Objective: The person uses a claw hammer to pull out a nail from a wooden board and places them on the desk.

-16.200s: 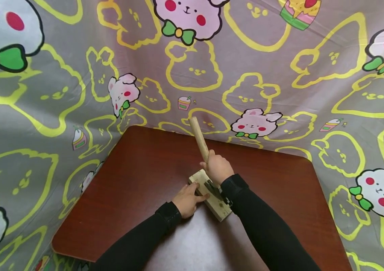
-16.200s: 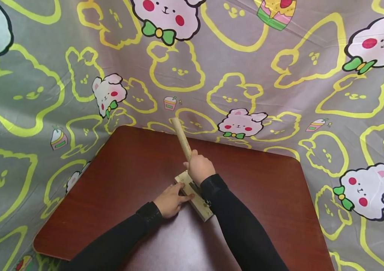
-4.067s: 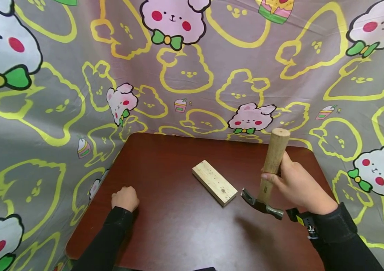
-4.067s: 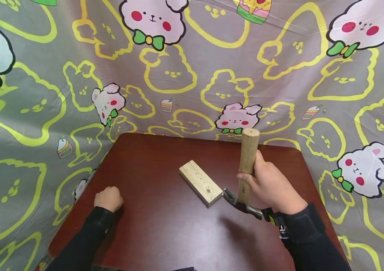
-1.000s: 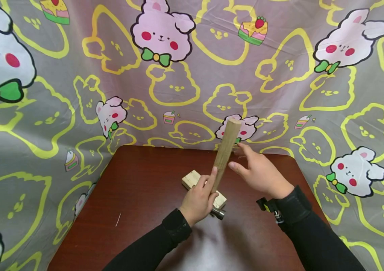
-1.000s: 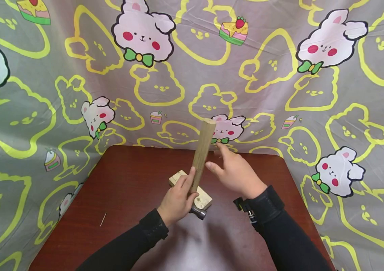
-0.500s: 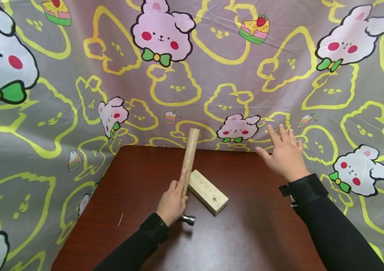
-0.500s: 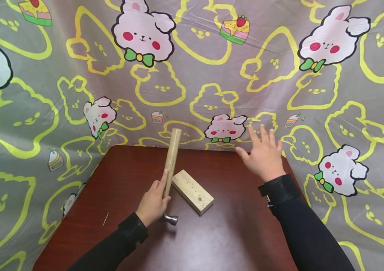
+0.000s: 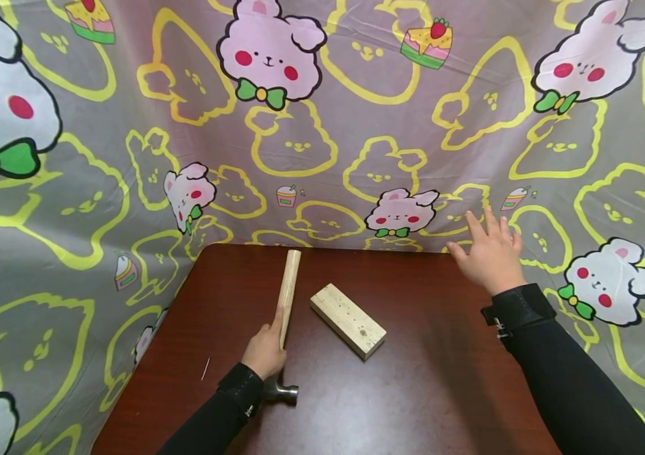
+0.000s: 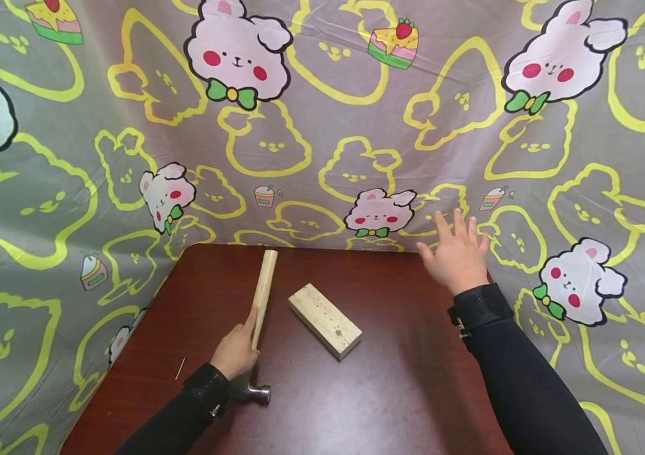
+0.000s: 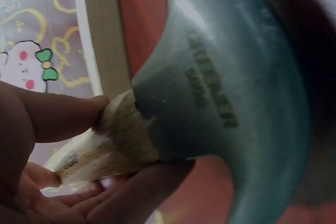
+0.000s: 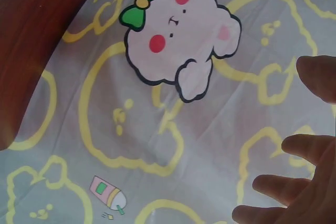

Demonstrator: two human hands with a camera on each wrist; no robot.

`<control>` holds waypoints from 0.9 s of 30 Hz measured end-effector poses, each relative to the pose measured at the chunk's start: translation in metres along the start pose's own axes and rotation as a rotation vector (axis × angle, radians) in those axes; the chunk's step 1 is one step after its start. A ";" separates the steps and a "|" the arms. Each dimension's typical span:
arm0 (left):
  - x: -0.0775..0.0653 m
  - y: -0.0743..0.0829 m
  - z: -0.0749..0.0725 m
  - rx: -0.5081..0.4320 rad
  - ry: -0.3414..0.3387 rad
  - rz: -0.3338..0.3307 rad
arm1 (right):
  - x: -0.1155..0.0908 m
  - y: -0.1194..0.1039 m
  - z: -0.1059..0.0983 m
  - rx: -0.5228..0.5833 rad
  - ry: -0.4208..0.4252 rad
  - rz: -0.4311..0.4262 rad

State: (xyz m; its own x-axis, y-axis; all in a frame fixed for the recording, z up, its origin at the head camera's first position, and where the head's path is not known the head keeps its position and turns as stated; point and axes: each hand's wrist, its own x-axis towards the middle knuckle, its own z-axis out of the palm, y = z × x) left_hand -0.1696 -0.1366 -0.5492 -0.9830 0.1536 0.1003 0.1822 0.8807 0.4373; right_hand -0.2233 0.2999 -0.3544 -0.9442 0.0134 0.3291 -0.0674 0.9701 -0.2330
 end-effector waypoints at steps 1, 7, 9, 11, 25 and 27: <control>-0.001 -0.002 0.001 0.004 -0.015 -0.008 | 0.000 0.001 0.000 0.007 -0.009 0.006; -0.005 -0.006 0.002 0.043 -0.059 -0.024 | 0.002 0.006 0.000 0.088 -0.056 0.028; -0.005 -0.006 0.002 0.044 -0.073 -0.023 | 0.003 0.008 0.000 0.093 -0.061 0.035; -0.004 -0.007 0.001 0.044 -0.086 -0.024 | 0.003 0.008 0.000 0.091 -0.067 0.044; 0.000 -0.016 0.017 0.073 -0.177 -0.028 | -0.002 0.017 0.006 0.107 -0.106 0.082; 0.000 -0.013 0.017 0.090 -0.165 -0.012 | -0.004 0.019 0.007 0.114 -0.118 0.095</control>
State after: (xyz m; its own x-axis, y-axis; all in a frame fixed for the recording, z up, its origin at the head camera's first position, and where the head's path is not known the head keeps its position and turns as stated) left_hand -0.1723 -0.1406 -0.5703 -0.9765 0.2082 -0.0558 0.1756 0.9184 0.3547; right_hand -0.2227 0.3169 -0.3665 -0.9788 0.0687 0.1931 -0.0060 0.9320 -0.3623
